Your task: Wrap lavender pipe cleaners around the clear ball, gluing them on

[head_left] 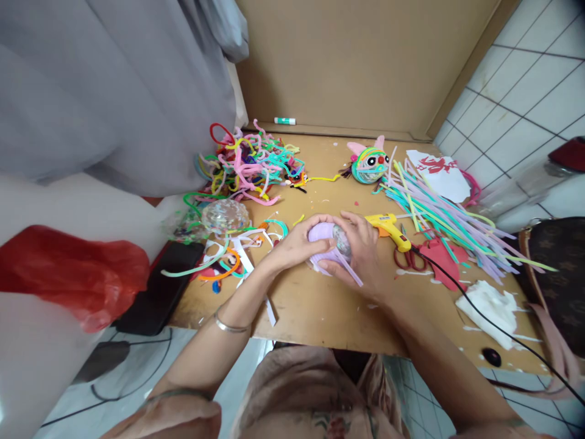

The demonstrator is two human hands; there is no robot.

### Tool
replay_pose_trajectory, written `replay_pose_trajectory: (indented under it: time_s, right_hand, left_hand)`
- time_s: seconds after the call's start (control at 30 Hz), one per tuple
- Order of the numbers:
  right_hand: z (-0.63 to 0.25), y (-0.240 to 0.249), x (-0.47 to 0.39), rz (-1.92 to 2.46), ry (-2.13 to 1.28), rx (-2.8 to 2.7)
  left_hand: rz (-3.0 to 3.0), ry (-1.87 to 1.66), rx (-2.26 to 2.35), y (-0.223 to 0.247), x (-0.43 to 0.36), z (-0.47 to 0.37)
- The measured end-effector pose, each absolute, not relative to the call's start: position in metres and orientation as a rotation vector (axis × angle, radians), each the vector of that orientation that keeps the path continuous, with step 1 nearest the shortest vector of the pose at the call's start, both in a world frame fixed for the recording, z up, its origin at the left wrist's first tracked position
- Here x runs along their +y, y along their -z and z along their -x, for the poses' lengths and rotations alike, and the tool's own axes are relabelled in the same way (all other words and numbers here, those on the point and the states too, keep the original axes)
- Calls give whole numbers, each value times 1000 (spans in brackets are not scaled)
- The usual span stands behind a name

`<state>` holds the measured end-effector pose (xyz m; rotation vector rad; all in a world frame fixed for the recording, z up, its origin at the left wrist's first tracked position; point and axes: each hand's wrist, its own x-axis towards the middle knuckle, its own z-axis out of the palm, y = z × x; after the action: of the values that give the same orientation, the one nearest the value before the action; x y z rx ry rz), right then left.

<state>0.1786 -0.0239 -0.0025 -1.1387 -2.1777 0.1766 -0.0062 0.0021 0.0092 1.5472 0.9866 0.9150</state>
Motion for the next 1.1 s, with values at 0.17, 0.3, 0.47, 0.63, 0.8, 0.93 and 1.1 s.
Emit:
replay_pose_trajectory:
  time_s: [0.17,0.3,0.47,0.63,0.8,0.93,1.1]
  right_hand:
    - [-178,1,-24,1120,-176,-2175]
    - [-177,-1,-26,1040,-187,-2195]
    - [-178,1,-24,1150,-199,-2189]
    - [-179,-2,-25,1064,-236,-2207]
    - [-178,-1,-24,1116,-238,-2183]
    - [-178,-1,-23,1116,-242,-2183]
    - [-179,-3,-25,1028,-224,-2201]
  left_hand:
    - [-1550,-902,1004,-9,2,7]
    - [-1552,-885,990,-11,1,7]
    - [-1556,-903,989,-11,2,6]
    - [-1548,-889,992,-8,3,6]
    - [-1590,-909,975,-6,6,6]
    - [-1584,-914,983,-5,6,6]
    - [-1604,-927,975,-2,8,7]
